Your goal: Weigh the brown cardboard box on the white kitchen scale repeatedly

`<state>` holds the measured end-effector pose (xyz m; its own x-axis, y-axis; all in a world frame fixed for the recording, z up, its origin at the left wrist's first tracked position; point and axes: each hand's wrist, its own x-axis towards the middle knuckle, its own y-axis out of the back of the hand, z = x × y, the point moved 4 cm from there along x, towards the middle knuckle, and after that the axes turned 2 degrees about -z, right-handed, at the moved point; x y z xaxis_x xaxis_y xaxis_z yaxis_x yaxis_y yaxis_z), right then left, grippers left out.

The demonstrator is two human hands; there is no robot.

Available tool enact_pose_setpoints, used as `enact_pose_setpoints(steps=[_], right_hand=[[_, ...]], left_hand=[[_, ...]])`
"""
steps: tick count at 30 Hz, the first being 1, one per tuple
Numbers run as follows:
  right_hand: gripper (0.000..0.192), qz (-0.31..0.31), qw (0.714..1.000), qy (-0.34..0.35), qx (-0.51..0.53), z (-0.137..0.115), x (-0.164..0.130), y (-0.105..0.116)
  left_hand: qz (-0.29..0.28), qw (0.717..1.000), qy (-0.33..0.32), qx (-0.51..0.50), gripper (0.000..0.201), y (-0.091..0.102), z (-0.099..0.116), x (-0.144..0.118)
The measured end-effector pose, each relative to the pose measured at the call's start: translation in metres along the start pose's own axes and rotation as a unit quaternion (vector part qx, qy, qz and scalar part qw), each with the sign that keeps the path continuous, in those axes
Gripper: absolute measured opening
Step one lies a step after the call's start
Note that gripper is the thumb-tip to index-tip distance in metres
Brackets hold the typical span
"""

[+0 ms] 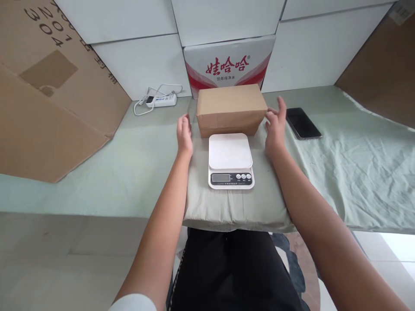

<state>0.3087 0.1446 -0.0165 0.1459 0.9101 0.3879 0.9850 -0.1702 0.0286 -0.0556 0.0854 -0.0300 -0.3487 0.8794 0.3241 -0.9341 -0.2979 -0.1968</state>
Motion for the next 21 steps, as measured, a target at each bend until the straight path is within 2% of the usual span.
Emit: enact_pose_setpoints(steps=[3,6,12,15,21], right_hand=[[0.087,0.053,0.998,-0.018,0.010,0.017,0.012,0.023],[0.091,0.041,0.999,-0.026,0.003,0.025,0.014,0.029],[0.100,-0.083,0.996,-0.014,-0.003,0.008,-0.004,0.001],[0.097,-0.130,0.991,-0.004,-0.006,-0.002,-0.011,-0.009],[0.082,-0.163,0.986,0.035,-0.025,-0.014,-0.015,-0.016]], left_hand=[[0.073,0.997,0.032,-0.022,0.090,0.021,0.003,0.007],[0.092,0.993,0.058,-0.036,0.090,0.020,0.009,0.003],[0.019,0.995,0.097,0.008,0.095,-0.014,0.017,-0.015],[-0.021,0.994,0.102,0.011,0.095,-0.024,0.015,-0.019],[-0.060,0.995,0.076,0.016,0.099,-0.030,0.011,-0.020]])
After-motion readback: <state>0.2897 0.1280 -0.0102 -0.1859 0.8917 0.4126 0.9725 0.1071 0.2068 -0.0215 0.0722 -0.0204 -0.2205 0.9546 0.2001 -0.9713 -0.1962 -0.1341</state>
